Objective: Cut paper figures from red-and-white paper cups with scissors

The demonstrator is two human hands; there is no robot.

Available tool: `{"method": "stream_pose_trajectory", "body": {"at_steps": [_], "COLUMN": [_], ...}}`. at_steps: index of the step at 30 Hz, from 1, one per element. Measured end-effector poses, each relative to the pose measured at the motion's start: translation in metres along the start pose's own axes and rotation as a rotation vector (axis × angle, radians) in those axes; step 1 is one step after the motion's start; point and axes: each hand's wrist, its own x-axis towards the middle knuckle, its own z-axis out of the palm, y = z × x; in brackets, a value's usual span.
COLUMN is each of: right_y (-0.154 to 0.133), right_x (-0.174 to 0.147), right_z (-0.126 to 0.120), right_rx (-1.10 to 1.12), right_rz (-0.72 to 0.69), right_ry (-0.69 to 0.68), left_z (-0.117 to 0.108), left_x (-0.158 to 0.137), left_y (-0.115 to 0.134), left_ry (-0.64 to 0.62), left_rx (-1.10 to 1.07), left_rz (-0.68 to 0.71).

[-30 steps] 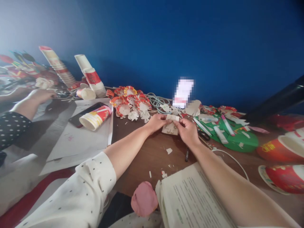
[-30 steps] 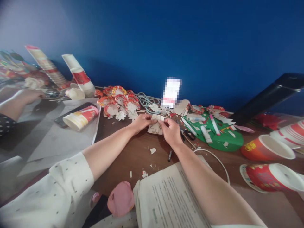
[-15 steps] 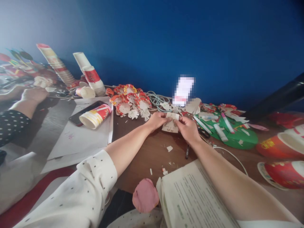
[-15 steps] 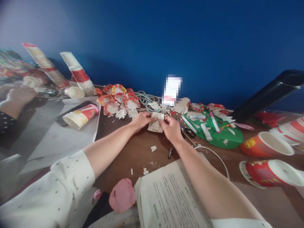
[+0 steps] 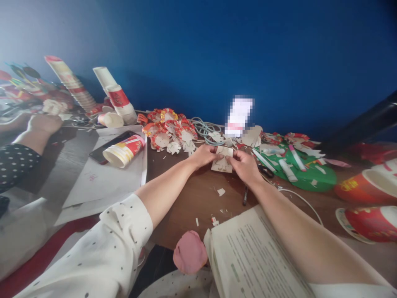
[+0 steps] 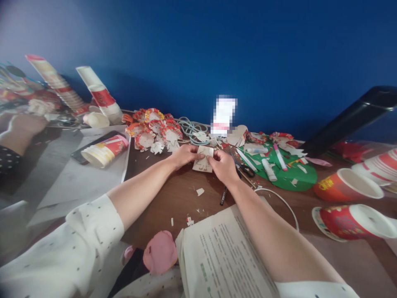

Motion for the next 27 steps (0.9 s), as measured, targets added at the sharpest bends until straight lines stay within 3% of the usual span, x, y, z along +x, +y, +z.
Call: {"method": "stream_pose_trajectory", "body": {"at_steps": [7, 13, 23, 27], "right_y": [0.005, 0.004, -0.014, -0.023], "right_x": [0.004, 0.001, -0.011, -0.014], "right_z": [0.001, 0.001, -0.001, -0.001], "right_rx": [0.082, -0.307, -0.725, -0.790], "right_rz": [0.068, 0.024, -0.001, 0.040], "right_ry": [-0.031, -0.029, -0.139, -0.122], "left_z": [0.003, 0.012, 0.025, 0.029], "left_x": [-0.006, -0.015, -0.023, -0.033], "left_y": [0.011, 0.024, 0.018, 0.021], "left_ry": [0.003, 0.079, 0.154, 0.244], "left_rx": [0.128, 0.550, 0.709, 0.889], "left_rz": [-0.029, 0.013, -0.031, 0.115]}}
